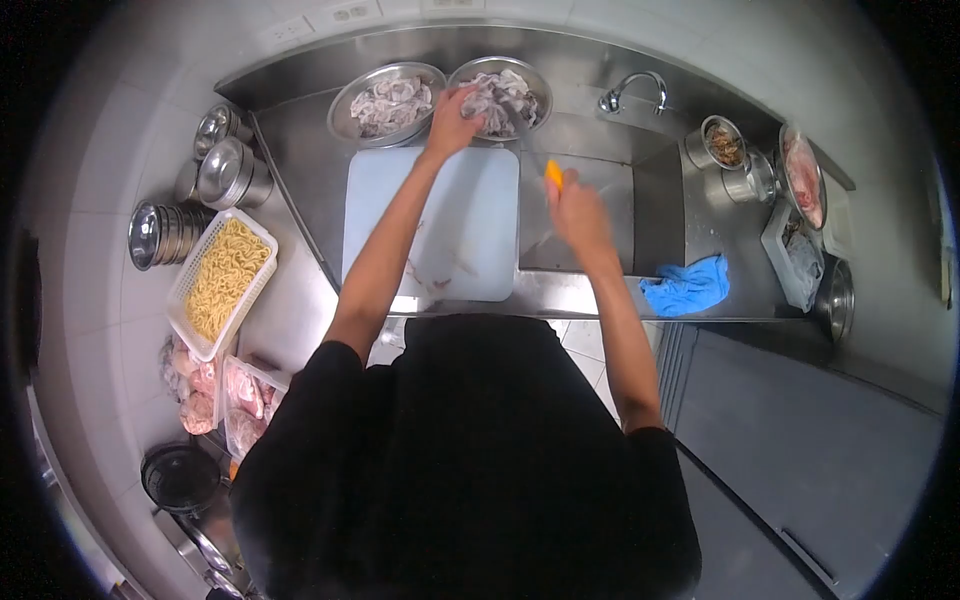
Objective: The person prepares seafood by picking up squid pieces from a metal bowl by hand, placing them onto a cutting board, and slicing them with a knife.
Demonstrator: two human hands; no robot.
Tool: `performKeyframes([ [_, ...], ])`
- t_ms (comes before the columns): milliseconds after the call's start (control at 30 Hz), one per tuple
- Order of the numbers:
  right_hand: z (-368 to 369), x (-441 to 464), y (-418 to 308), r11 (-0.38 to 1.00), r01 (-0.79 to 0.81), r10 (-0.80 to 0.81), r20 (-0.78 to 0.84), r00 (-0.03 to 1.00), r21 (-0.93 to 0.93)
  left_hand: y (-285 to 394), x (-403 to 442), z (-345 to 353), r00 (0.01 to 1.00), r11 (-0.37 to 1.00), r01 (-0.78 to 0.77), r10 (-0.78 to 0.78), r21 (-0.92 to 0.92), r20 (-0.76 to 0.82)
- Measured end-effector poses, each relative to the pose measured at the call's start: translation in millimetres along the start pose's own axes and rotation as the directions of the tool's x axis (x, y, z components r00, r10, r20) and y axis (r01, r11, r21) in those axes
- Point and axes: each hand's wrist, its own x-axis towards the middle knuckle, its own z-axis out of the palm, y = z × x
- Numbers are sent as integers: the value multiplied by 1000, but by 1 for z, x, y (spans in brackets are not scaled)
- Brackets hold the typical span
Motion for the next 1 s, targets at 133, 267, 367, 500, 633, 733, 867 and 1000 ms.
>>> performKeyframes([
  [133, -17, 22, 10, 973, -14, 0, -63, 998, -230, -8, -26, -36, 860, 990, -40, -33, 132, 510],
  [267, -25, 15, 13, 996, -51, 48, -39, 998, -71, 1, -165, -55, 569, 955, -137, -141, 262, 810],
  [367, -22, -1, 10, 996, -68, 68, 6, 998, 63, -10, -234, -44, 690, 927, -221, -71, 304, 720],
  [500, -15, -15, 6, 960, -83, 85, 4, 996, 268, -12, -225, -32, 763, 967, -152, -16, 204, 646],
  [633, -19, -35, 16, 926, -61, 114, -121, 986, 371, 36, -91, -31, 884, 1000, 3, 0, -4, 467],
  [733, -44, -45, 7, 854, -249, 265, 31, 964, 457, 47, -3, -17, 950, 989, -89, 120, -119, 289],
  [867, -31, -52, 29, 865, -228, 256, -4, 967, 448, 18, 58, -7, 946, 977, -170, 199, -128, 255],
  [1000, -35, -65, 26, 857, -251, 266, 30, 963, 450, -57, 102, -64, 976, 990, 141, -138, -4, 167],
])
